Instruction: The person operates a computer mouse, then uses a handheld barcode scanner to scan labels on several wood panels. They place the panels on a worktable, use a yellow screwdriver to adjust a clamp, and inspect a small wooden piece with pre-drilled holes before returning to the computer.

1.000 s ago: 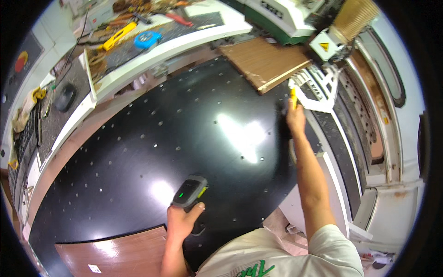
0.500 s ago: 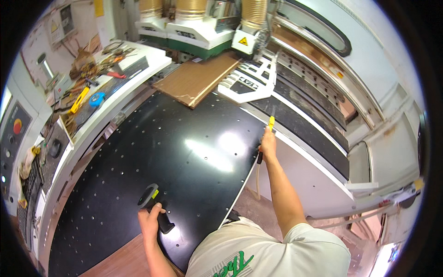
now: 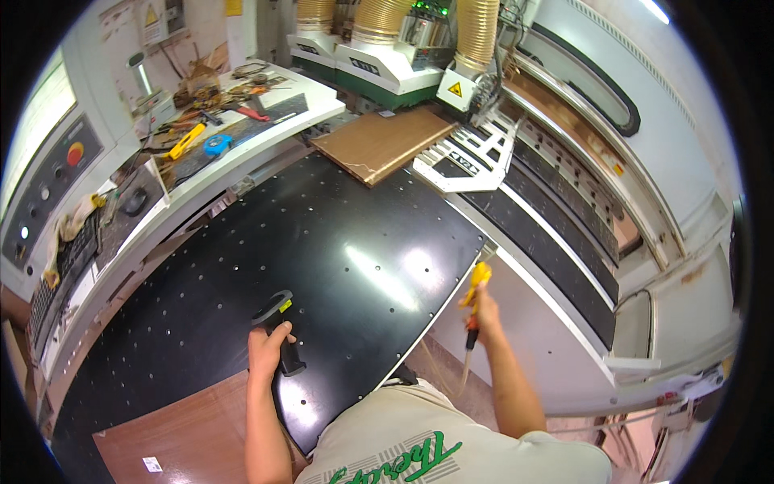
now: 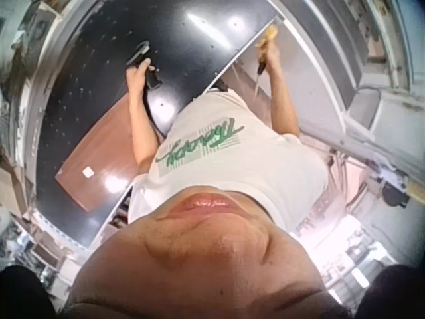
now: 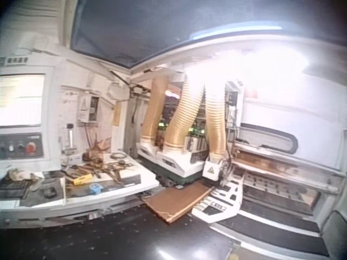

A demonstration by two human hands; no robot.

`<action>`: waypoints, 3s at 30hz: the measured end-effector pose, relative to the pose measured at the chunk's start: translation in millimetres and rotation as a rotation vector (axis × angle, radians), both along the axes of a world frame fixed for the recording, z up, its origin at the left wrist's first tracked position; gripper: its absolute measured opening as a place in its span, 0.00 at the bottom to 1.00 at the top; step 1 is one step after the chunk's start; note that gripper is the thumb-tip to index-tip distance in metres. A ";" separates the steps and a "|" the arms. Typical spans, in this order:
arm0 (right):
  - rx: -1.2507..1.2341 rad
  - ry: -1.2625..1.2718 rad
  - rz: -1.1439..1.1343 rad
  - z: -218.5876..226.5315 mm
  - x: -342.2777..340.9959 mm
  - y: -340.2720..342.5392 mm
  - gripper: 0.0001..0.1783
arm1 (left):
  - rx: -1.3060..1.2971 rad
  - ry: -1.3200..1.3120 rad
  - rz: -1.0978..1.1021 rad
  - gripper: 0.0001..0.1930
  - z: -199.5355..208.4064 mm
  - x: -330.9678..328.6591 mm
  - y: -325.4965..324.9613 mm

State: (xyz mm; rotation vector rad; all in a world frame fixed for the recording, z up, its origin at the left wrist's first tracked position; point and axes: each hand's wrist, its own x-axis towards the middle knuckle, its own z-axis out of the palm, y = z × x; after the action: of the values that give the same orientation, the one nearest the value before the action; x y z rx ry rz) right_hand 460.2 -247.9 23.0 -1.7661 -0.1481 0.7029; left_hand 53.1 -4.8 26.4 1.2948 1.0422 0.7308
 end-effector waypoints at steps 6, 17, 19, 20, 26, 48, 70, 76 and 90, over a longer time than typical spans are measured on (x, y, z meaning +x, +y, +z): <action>0.005 0.134 0.618 34.8 -90.5 40.6 0.34 | -0.018 -0.009 -0.030 0.15 -0.6 -3.2 1.2; 0.028 0.023 0.526 51.1 -83.3 64.3 0.28 | 0.025 0.048 -0.021 0.18 -3.1 -3.0 2.7; -0.018 0.046 0.683 53.4 -93.2 61.5 0.28 | 0.040 0.028 -0.016 0.17 -5.0 -2.8 4.4; -0.034 0.063 0.764 54.1 -99.7 60.2 0.29 | 0.048 0.034 -0.013 0.17 -6.2 -3.3 3.3; -0.180 0.245 1.071 52.3 -138.5 59.8 0.29 | 0.002 -0.005 -0.016 0.14 -6.8 -4.4 1.1; -0.077 0.133 0.763 26.7 -103.8 74.8 0.30 | 0.013 0.036 -0.017 0.20 2.8 -3.2 1.3; 0.442 0.056 -0.054 -53.3 24.2 111.8 0.24 | -0.004 0.035 -0.088 0.22 -11.3 -5.0 1.3; 0.044 0.089 0.220 0.2 -30.3 117.6 0.28 | 0.082 0.088 -0.002 0.24 -26.6 0.9 4.3; -0.114 0.385 1.197 59.0 -187.1 79.8 0.28 | 0.342 -0.091 0.447 0.19 -22.2 -1.4 7.2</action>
State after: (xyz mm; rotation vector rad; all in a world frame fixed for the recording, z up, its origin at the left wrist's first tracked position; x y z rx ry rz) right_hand 273.1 -168.1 82.0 -1.4847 -0.9524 1.9018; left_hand 51.7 2.4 4.3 1.3104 1.1809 1.3416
